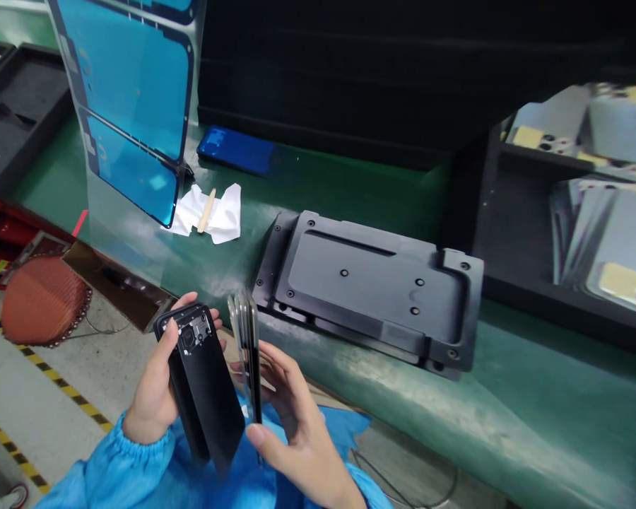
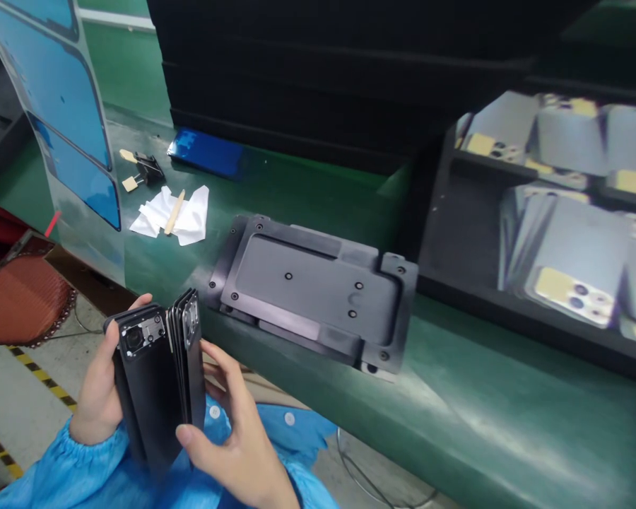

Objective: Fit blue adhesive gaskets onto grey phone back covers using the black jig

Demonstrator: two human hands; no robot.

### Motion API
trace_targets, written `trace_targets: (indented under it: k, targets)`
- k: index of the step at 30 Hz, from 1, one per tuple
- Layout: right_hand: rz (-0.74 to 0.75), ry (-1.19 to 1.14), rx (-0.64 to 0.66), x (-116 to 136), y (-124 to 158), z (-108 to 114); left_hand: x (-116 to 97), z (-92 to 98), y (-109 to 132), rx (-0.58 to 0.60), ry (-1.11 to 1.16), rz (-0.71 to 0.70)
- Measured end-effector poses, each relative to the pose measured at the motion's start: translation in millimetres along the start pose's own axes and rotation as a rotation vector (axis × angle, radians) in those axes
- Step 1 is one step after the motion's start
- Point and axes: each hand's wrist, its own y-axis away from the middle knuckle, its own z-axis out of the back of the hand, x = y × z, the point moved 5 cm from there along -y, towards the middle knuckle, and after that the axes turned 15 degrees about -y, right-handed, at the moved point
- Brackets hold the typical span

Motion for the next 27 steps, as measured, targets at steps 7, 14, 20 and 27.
trace_targets:
  k: [7, 14, 20, 27]
  targets:
    - [-0.019, 0.074, 0.052, -8, -4, -4, -1, 3.1, 1, -0.082, -0.054, -0.043]
    - [-0.052, 0.239, 0.042, -21, -6, -6, 3, 4.1, -1, -0.112, -0.095, -0.068]
    - [-0.062, 0.301, 0.068, -20, -6, -7, 10, 3.7, -3, -0.128, -0.075, -0.077]
    - [-0.062, -0.1, 0.111, -4, -6, -3, -1, -1.4, -4, -0.126, 0.202, 0.054]
